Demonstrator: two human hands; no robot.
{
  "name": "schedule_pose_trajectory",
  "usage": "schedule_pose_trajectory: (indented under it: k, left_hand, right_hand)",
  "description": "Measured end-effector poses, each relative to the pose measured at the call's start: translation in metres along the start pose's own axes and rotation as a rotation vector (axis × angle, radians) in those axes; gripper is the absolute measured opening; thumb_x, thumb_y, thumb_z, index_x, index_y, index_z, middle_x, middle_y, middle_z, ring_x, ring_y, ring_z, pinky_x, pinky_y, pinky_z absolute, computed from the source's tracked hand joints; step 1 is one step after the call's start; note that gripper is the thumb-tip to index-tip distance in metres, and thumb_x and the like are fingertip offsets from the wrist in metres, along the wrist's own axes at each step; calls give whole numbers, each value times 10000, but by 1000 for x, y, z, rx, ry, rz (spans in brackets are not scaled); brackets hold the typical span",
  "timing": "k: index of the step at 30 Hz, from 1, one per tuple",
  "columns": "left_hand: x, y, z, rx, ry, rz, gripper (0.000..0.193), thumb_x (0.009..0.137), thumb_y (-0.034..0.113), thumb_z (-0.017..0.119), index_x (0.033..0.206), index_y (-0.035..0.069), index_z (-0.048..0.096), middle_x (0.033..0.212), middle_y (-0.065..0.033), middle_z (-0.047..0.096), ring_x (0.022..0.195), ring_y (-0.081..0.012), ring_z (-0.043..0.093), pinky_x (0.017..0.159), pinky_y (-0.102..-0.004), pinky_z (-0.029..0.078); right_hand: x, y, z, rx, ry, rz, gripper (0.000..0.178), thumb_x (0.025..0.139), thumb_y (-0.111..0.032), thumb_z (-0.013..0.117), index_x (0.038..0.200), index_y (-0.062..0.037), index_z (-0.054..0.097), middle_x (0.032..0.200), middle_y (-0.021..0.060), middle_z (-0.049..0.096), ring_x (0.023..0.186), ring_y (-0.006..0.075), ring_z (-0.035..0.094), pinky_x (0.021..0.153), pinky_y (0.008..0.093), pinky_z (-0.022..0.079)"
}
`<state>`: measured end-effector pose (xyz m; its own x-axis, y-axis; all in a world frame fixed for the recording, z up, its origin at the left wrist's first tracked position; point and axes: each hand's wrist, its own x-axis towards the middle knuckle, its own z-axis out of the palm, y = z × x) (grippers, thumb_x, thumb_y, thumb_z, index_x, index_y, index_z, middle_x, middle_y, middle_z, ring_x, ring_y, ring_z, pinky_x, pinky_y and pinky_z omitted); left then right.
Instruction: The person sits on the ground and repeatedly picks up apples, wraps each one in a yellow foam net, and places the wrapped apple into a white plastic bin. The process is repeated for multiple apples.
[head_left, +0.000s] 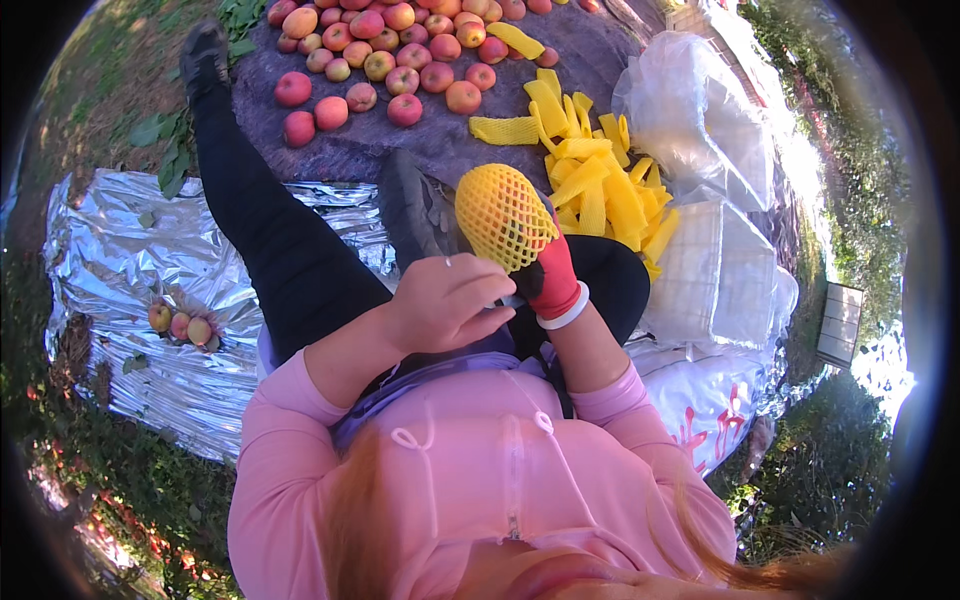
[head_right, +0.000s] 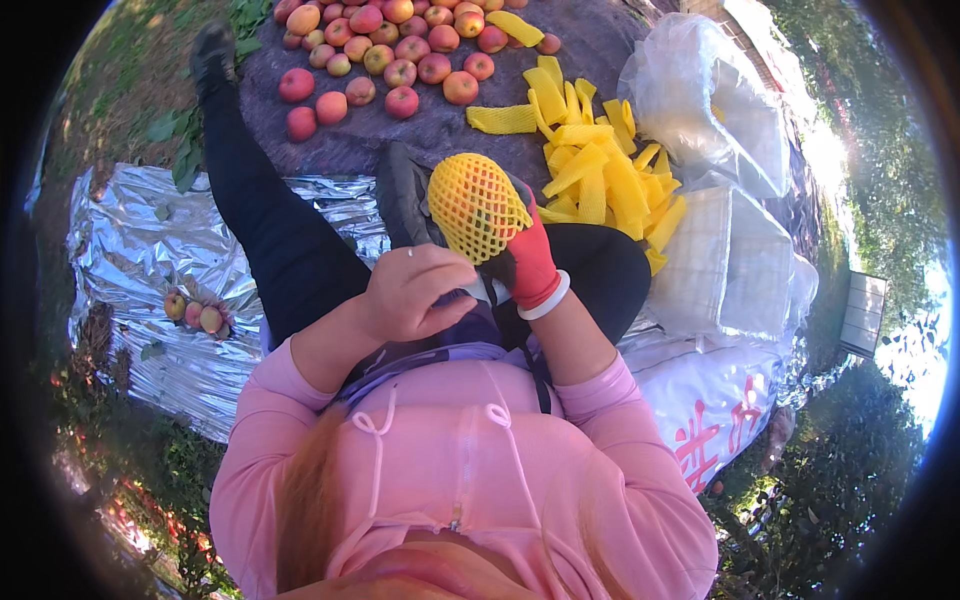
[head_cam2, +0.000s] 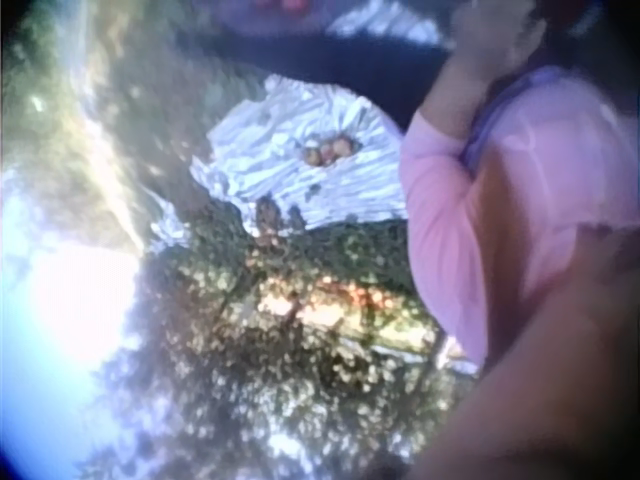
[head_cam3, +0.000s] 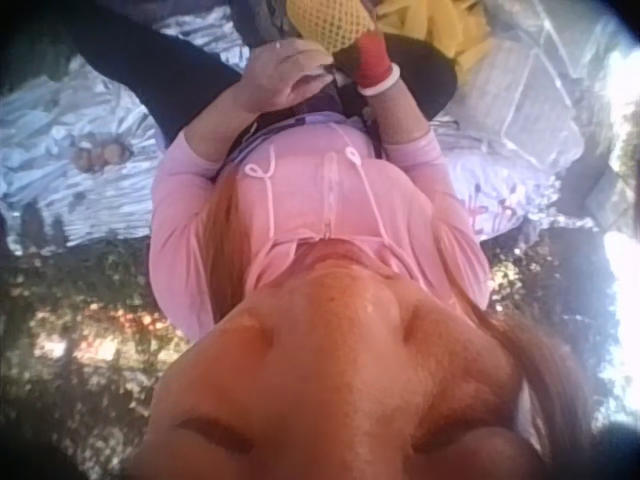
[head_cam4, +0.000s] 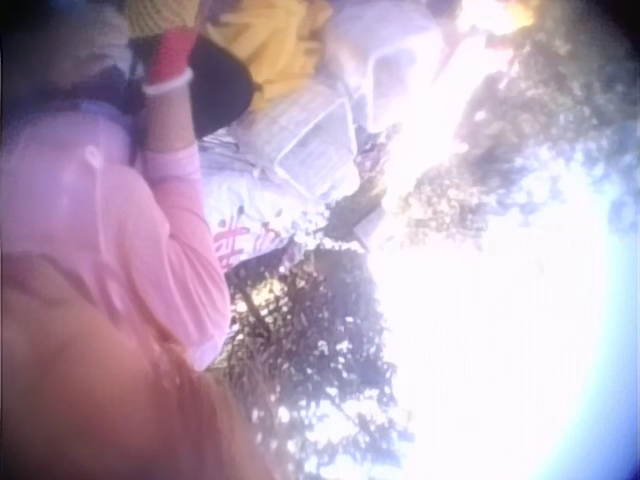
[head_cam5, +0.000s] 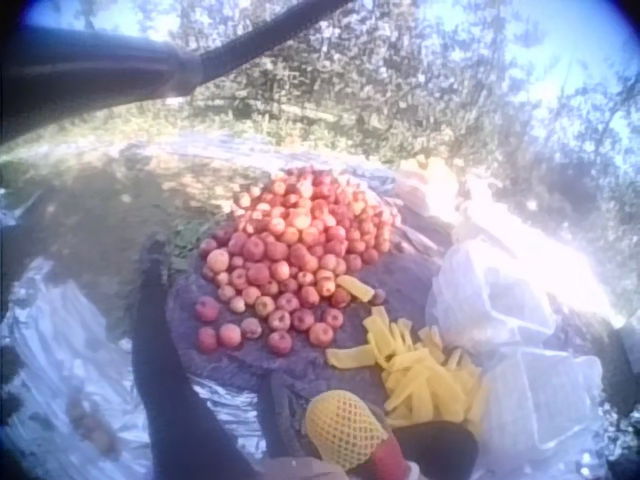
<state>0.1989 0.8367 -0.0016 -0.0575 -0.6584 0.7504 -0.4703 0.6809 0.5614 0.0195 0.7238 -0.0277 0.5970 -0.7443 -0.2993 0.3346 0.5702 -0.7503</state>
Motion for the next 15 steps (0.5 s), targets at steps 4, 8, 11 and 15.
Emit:
schedule_pose_trajectory:
  k: [4,8,11,15]
  left_hand:
    - [10,-26,6,-365,365,-736,648,937,209,809,1460,18,477,1295,-125,646,1140,-195,667,950,-324,547]
    - [10,-45,7,-713,276,-946,626,1031,270,712,1512,0,414,1325,-120,624,1195,-178,637,1037,-342,522]
    - [1,-60,2,-873,221,-1032,578,1098,326,606,1515,-24,411,1369,-155,618,1219,-197,642,1044,-345,519]
    - [-8,-75,18,-346,-73,-866,645,1129,446,538,1528,-40,396,1379,-203,623,1195,-238,668,1038,-342,521]
  right_hand:
    - [-7,-5,13,6,-51,-82,868,895,-86,848,1628,-81,382,1562,120,550,1428,239,555,1201,404,457]
    - [-8,-18,20,-385,-171,-93,1009,899,-90,824,1720,-103,237,1688,119,406,1541,249,434,1256,418,372]
    - [-3,-44,6,112,-370,245,934,973,-136,752,1732,-104,208,1681,114,392,1536,242,427,1272,428,344]
    - [12,-21,-11,-419,-79,212,778,1053,-194,683,1707,-101,273,1619,113,469,1485,261,484,1198,438,448]
